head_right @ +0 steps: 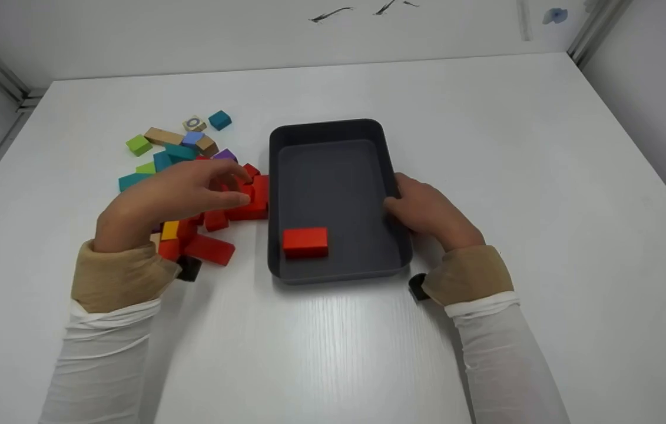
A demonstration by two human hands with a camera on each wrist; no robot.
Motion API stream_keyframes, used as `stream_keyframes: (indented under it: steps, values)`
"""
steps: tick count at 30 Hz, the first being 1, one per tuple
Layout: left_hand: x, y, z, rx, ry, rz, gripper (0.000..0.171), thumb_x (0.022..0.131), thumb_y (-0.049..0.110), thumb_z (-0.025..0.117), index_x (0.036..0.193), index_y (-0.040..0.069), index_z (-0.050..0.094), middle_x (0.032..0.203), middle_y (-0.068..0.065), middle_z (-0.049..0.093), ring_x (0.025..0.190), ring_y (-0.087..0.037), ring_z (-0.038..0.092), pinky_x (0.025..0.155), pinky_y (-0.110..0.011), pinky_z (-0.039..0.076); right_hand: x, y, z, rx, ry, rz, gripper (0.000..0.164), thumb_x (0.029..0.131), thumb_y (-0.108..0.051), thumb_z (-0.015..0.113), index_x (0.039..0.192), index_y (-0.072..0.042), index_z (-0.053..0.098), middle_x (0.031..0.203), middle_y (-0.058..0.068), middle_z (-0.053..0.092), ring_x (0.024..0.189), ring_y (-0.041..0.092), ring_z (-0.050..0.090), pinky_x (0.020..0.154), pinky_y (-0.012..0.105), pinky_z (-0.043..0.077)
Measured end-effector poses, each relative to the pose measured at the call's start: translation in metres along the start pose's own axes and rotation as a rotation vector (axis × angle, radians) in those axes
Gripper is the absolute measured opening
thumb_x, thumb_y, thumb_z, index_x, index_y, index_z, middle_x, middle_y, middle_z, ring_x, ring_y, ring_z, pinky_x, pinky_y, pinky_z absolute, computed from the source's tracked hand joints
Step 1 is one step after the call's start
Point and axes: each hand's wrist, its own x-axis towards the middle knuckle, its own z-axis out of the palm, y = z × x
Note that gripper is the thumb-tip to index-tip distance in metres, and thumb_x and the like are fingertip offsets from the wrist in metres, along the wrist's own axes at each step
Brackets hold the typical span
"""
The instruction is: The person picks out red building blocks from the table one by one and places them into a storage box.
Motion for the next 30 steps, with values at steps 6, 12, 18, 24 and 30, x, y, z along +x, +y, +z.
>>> stream_keyframes:
  steps: [6, 12, 18, 24, 30]
  values:
    - [0.011, -0.002, 0.008, 0.027, -0.007, -0.029, 0.060, 0.090, 0.030, 0.082, 0.143, 0.022, 0.055, 0.134, -0.004, 0.061, 0.120, -0.022, 0.057, 0.097, -0.040, 0.058, 0.000, 0.000, -0.001, -0.008, -0.001, 0.004, 0.061, 0.099, -0.020, 0.043, 0.157, -0.005, 0.031, 0.112, 0.020, 0.056, 0.068, 0.020, 0.056, 0.062, 0.035, 0.048]
    - [0.014, 0.002, 0.013, 0.056, -0.007, -0.032, 0.060, 0.089, 0.025, 0.083, 0.142, 0.020, 0.057, 0.132, -0.004, 0.063, 0.120, -0.023, 0.056, 0.095, -0.040, 0.058, 0.001, -0.001, -0.001, -0.001, 0.000, 0.007, 0.059, 0.099, -0.021, 0.043, 0.155, -0.006, 0.033, 0.108, 0.018, 0.055, 0.066, 0.020, 0.055, 0.061, 0.036, 0.048]
    - [0.017, 0.009, 0.019, 0.130, 0.006, -0.026, 0.058, 0.086, 0.023, 0.086, 0.139, 0.020, 0.061, 0.128, -0.005, 0.065, 0.118, -0.023, 0.057, 0.094, -0.040, 0.058, -0.001, -0.001, -0.002, -0.011, 0.001, -0.011, 0.057, 0.099, -0.019, 0.041, 0.153, -0.004, 0.034, 0.110, 0.020, 0.056, 0.065, 0.019, 0.055, 0.062, 0.035, 0.048]
    - [0.020, 0.011, 0.028, 0.188, 0.036, -0.030, 0.054, 0.085, 0.021, 0.086, 0.134, 0.017, 0.066, 0.122, -0.007, 0.067, 0.113, -0.024, 0.059, 0.093, -0.041, 0.058, -0.001, 0.000, -0.001, -0.006, 0.008, -0.003, 0.058, 0.098, -0.019, 0.042, 0.154, -0.005, 0.035, 0.107, 0.018, 0.056, 0.066, 0.020, 0.055, 0.063, 0.035, 0.048]
    - [0.021, 0.011, 0.034, 0.233, 0.059, -0.045, 0.049, 0.086, 0.020, 0.084, 0.132, 0.014, 0.069, 0.115, -0.009, 0.068, 0.110, -0.026, 0.059, 0.094, -0.042, 0.057, -0.002, -0.001, 0.001, 0.006, 0.006, 0.009, 0.059, 0.098, -0.020, 0.042, 0.155, -0.008, 0.034, 0.109, 0.018, 0.056, 0.067, 0.020, 0.055, 0.062, 0.035, 0.048]
